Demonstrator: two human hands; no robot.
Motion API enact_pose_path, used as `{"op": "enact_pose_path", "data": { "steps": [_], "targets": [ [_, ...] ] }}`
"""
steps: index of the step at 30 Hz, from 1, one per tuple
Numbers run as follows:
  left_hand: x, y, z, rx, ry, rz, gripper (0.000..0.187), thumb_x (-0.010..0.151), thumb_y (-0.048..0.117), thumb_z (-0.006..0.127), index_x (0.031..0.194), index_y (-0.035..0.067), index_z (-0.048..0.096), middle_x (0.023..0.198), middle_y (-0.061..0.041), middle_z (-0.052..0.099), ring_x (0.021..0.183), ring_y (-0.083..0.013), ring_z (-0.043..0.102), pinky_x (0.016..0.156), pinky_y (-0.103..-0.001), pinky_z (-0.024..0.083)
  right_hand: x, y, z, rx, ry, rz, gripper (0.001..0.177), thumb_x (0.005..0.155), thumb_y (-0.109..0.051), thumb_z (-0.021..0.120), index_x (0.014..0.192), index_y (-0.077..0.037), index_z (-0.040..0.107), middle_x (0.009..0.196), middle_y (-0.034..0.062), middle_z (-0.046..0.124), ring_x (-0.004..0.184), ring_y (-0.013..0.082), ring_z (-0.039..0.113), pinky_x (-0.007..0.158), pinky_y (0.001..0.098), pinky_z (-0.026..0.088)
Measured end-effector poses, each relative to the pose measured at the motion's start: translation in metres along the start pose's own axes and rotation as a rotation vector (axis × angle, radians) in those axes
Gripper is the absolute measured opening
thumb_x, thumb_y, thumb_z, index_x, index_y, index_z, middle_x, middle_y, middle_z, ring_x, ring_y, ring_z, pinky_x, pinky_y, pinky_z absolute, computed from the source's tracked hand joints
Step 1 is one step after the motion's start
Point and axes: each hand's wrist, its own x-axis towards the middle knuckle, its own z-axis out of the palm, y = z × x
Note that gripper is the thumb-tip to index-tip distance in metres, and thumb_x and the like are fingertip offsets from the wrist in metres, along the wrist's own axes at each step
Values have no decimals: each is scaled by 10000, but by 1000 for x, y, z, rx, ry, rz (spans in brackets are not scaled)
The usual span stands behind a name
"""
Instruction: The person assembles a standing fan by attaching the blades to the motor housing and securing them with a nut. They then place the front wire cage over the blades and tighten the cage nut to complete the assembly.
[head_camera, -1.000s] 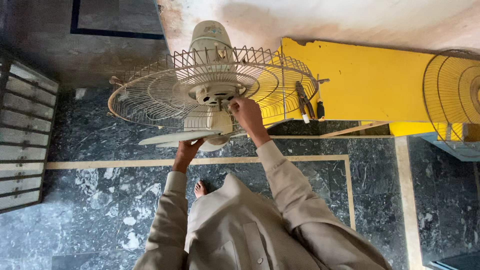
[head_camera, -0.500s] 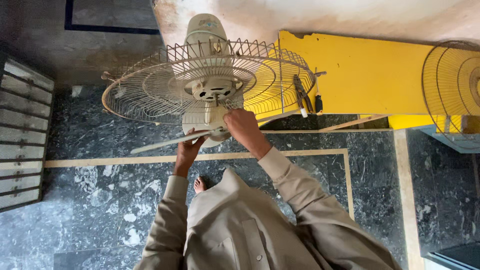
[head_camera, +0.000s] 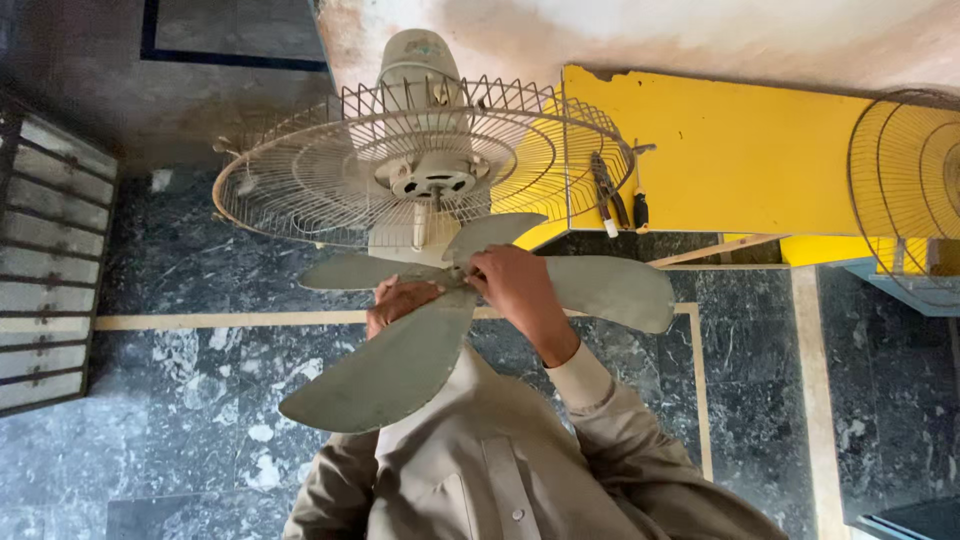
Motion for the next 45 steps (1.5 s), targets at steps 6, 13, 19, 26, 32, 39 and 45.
{"op": "enact_pose_path", "data": {
  "steps": [6, 13, 19, 26, 32, 39, 45],
  "targets": [
    [8, 28, -8, 95, -36, 29, 264, 817, 267, 761, 1034, 124, 810, 1131, -60, 789, 1170, -253, 694, 1168, -471, 336, -4, 2, 6, -23, -98, 96, 208, 861, -307, 793, 865, -103, 751, 807, 84, 681, 771, 300, 675, 668, 441, 545],
    [-2, 22, -4, 93, 4, 71, 260, 827, 278, 766, 1037, 128, 806, 1130, -50, 785, 1195, -256, 687, 1174, -473, 345, -8, -2, 3, 65, -96, 111, 244, 846, -336, 806, 847, -97, 753, 789, 81, 691, 757, 303, 682, 666, 440, 542],
    [-3, 9, -5, 138, -51, 100, 324, 805, 302, 765, 1073, 123, 800, 1144, -37, 784, 1196, -255, 683, 1166, -498, 320, -6, -5, 2, 116, -73, 133, 208, 838, -309, 797, 866, -107, 756, 804, 66, 704, 760, 302, 689, 654, 436, 540],
    [-5, 0, -2, 53, -66, 65, 288, 854, 301, 754, 1085, 135, 801, 1158, -25, 787, 1209, -228, 686, 1186, -481, 305, -7, -1, 8, 84, -69, 119, 209, 842, -299, 796, 867, -98, 746, 809, 72, 699, 765, 294, 692, 662, 429, 545],
    [-10, -12, -3, 77, -62, 34, 245, 866, 219, 732, 1079, 117, 797, 1140, -36, 788, 1173, -213, 701, 1197, -457, 325, -6, -9, 2, 109, 68, 89, 184, 918, -278, 754, 898, -96, 750, 839, 68, 716, 762, 267, 690, 675, 409, 554],
    [-25, -53, 9, -17, 57, -186, 212, 889, 109, 702, 1082, 88, 786, 1126, -52, 786, 1129, -203, 723, 1219, -434, 353, -77, -17, 4, 484, 219, -323, 237, 988, -308, 741, 986, -71, 745, 925, 71, 751, 712, 168, 718, 630, 307, 603],
    [-20, -73, 7, -61, 87, -249, 200, 901, 38, 687, 1079, 60, 775, 1112, -66, 783, 1084, -198, 739, 1229, -429, 376, -82, 40, 87, 324, 212, 136, 520, 833, -417, 850, 1169, -51, 694, 1129, 138, 717, 996, 291, 714, 843, 403, 601]
  ]
}}
